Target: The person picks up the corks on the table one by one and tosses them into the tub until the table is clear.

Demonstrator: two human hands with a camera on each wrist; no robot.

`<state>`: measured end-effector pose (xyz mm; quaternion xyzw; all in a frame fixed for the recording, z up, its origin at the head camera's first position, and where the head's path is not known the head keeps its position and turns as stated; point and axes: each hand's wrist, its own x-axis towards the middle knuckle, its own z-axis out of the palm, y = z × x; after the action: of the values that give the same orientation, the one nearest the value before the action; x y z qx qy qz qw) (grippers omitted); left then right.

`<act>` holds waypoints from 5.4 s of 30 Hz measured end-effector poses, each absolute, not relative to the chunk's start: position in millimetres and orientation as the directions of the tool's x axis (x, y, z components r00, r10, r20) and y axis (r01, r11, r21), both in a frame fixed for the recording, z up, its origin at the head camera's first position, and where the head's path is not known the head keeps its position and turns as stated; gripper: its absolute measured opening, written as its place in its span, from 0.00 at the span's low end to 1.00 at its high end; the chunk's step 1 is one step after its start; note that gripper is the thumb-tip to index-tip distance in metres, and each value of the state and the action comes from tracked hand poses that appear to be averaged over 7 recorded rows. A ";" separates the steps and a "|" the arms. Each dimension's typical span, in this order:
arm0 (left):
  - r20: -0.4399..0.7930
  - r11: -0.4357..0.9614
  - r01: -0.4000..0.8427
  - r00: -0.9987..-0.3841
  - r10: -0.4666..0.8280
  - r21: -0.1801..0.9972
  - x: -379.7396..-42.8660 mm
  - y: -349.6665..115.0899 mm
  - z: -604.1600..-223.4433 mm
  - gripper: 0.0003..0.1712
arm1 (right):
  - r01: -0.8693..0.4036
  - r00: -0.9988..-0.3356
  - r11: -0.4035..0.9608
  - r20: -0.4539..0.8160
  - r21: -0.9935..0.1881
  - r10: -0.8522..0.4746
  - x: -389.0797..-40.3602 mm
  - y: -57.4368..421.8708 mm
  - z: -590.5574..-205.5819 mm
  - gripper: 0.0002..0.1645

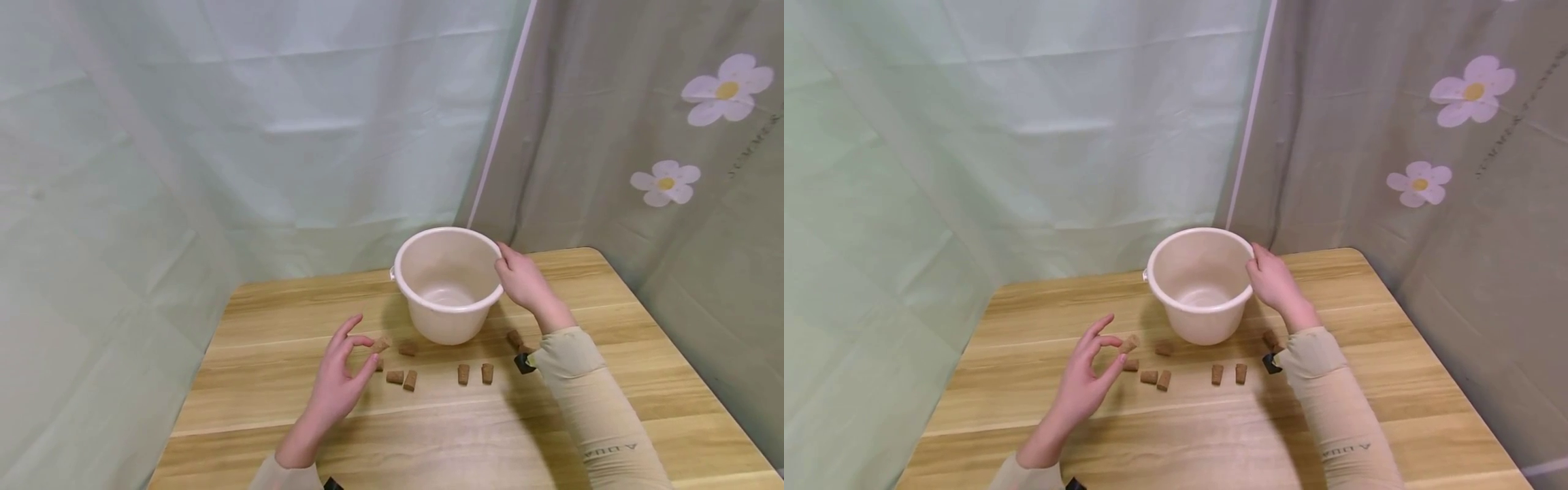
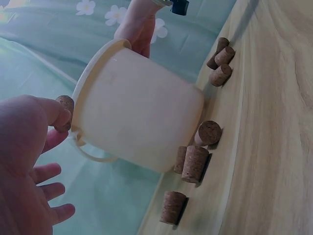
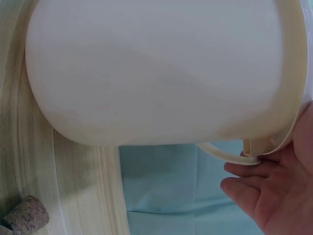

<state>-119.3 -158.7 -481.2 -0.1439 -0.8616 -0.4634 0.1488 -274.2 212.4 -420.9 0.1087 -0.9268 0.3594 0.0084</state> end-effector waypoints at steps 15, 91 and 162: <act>0.427 0.511 0.416 -0.898 0.102 0.752 -133.1 -145.1 -468.4 0.08 | -0.202 -0.977 0.716 0.087 -0.668 -0.195 -274.1 213.0 -420.7 0.36; 0.156 0.670 0.194 -0.981 0.118 0.717 -139.3 -183.1 -509.9 0.22 | -0.199 -0.976 0.703 0.078 -0.683 -0.202 -274.9 213.7 -429.1 0.36; 0.080 0.779 0.216 -0.975 0.210 0.589 -138.0 -191.8 -540.7 0.07 | -0.199 -0.976 0.701 0.073 -0.685 -0.205 -272.8 208.1 -427.1 0.36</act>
<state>-138.0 -191.8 -540.7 -0.1127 -0.9430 -0.3130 0.0049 -272.8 208.1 -427.1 0.1095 -0.9222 0.3708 -0.0043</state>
